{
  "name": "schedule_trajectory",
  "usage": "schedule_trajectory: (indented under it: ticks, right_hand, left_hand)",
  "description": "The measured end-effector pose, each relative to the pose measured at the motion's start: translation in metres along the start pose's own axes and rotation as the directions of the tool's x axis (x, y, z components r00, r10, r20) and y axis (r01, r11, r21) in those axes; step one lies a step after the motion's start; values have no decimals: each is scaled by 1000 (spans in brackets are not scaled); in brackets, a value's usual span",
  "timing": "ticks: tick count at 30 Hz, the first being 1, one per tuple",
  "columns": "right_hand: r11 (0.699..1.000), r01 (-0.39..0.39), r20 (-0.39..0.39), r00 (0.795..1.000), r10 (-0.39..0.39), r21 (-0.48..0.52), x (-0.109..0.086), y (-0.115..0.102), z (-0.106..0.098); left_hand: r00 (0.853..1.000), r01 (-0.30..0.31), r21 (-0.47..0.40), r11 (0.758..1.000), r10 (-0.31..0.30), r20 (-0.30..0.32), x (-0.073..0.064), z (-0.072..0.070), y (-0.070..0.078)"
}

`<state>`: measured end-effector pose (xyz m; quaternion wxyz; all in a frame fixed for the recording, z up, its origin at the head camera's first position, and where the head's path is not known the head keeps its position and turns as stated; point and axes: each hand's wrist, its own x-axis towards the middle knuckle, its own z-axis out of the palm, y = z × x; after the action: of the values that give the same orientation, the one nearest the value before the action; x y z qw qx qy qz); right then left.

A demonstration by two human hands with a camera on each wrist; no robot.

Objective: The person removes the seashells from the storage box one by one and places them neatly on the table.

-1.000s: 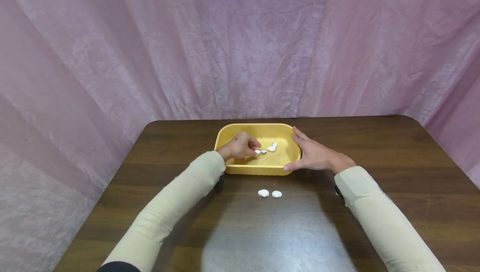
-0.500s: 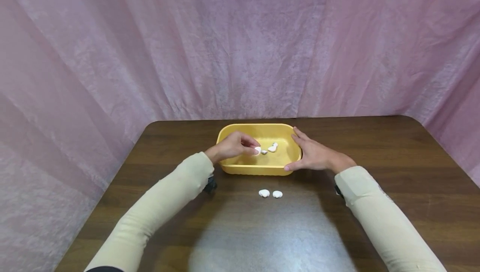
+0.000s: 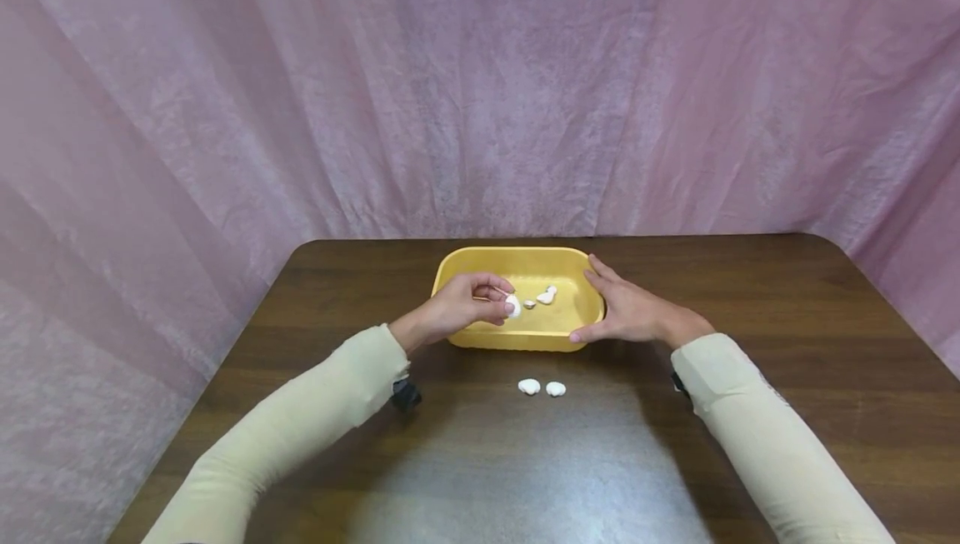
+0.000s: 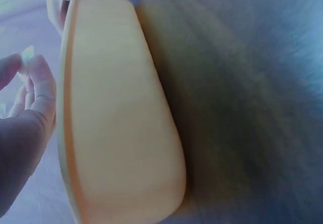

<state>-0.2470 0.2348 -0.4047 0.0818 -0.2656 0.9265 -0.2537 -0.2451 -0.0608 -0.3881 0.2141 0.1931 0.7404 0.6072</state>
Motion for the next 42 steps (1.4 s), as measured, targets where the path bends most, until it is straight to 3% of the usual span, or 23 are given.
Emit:
schedule_trajectory:
  ticks: [6,14,19,26,33,42]
  right_hand:
    - [1000,-5,9,1000,5,4,-1,0,0]
    - [1000,-1,4,1000,1,5,0,0,1]
    - [1000,-6,5,1000,6,2,0,-1,1]
    - [1000,-12,9,1000,12,6,0,-1,0]
    - [1000,-11,10,1000,11,9,0,0,-1]
    - [1000,-12,15,1000,12,9,0,-1,-1]
  left_hand:
    - [998,-47,-72,996,49,26,-19,2,-4]
    - [997,13,-181,983,2,79,-40,12,-10]
    - [997,31,-227,973,-14,78,-45,19,-15]
    - [998,44,-215,976,-36,44,-51,23,-23]
    - [999,54,-79,995,-54,-2,-56,26,-41]
    - [999,43,-77,996,-45,-26,-60,27,-48]
